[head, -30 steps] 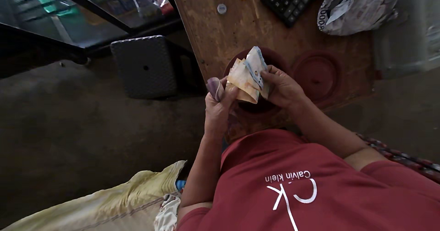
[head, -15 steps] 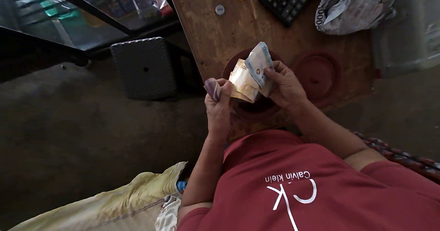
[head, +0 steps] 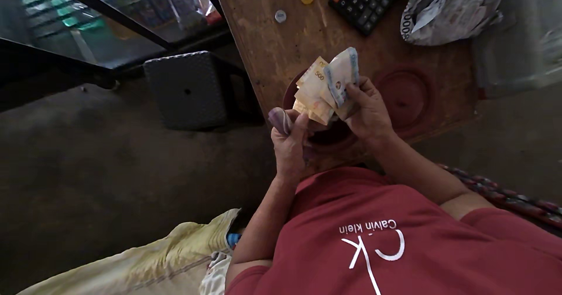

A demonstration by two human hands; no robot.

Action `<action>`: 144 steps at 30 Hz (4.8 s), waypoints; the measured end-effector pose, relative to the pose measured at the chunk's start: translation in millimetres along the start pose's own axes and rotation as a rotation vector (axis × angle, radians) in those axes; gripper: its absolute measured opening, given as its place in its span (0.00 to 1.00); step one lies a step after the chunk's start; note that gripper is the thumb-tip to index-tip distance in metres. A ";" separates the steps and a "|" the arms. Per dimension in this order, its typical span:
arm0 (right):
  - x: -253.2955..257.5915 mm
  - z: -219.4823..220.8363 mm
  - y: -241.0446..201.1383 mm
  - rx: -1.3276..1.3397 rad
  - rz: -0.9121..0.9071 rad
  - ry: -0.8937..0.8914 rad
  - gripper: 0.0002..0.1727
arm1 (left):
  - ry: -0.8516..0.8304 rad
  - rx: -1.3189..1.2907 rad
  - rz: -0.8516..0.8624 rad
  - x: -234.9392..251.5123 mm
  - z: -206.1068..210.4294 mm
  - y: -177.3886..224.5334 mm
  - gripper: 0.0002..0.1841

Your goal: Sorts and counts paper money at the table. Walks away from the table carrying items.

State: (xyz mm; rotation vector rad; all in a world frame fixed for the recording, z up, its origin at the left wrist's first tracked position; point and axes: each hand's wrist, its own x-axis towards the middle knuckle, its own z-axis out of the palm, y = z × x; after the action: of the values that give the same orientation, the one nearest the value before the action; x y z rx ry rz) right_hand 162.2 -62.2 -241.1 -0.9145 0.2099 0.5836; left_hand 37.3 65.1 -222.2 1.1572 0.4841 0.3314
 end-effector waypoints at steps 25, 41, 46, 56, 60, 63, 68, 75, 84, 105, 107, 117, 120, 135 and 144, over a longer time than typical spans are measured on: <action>-3.3 -15.5 -1.7 -0.284 -0.178 -0.382 0.08 | 0.062 0.194 0.083 4.2 -5.7 2.1 0.09; 2.6 -24.7 -2.0 -0.487 -0.343 -0.514 0.08 | 0.101 0.003 -0.029 6.8 -1.9 6.5 0.08; -0.8 -19.6 -2.5 -0.557 -0.373 -0.503 0.11 | 0.140 -0.011 -0.063 5.9 5.4 8.2 0.03; 3.2 -35.7 -21.3 -0.405 -0.211 -0.348 0.10 | 0.302 -0.059 -0.013 13.9 -1.6 17.7 0.07; 4.1 -36.4 -25.2 -0.316 -0.166 -0.321 0.11 | 0.317 0.001 0.021 13.6 -1.8 16.6 0.07; 5.2 -37.3 -24.9 -0.230 -0.110 -0.346 0.11 | 0.329 0.060 0.053 13.7 -0.9 15.3 0.06; 4.9 -34.2 -16.5 -0.212 -0.048 -0.419 0.10 | 0.162 0.159 0.022 7.2 0.2 13.0 0.05; 2.8 -26.7 -14.0 -0.322 -0.069 -0.371 0.10 | 0.061 0.146 -0.026 4.0 0.8 10.2 0.11; -1.4 -24.8 -15.3 -0.453 -0.043 -0.334 0.07 | 0.045 0.205 -0.028 3.2 -0.3 8.3 0.02; -5.3 -8.1 -15.3 -0.497 -0.039 -0.173 0.04 | 0.038 0.524 0.275 7.3 -1.1 -2.0 0.31; -5.6 -6.4 -14.7 -0.517 -0.022 -0.177 0.03 | 0.018 0.517 0.255 8.3 -1.6 -1.4 0.22; -10.2 0.6 -2.6 -0.656 -0.108 -0.235 0.03 | 0.025 0.356 0.161 5.3 1.8 -2.6 0.05; -11.1 1.1 -5.0 -0.659 -0.093 -0.267 0.05 | 0.098 0.352 0.132 5.9 1.0 2.8 0.02; 9.3 -25.4 -47.7 -0.496 -0.071 -0.171 0.17 | 0.322 0.162 0.064 14.7 -22.7 20.5 0.03; 12.2 -32.7 -45.8 -0.479 -0.141 -0.133 0.10 | 0.297 0.131 0.062 15.3 -26.2 19.4 0.06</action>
State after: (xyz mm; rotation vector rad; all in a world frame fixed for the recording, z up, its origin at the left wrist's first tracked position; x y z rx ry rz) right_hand 200.1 -104.9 -234.4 -1.3360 -0.1217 0.5711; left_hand 36.5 100.5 -215.5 1.2577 0.7393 0.5362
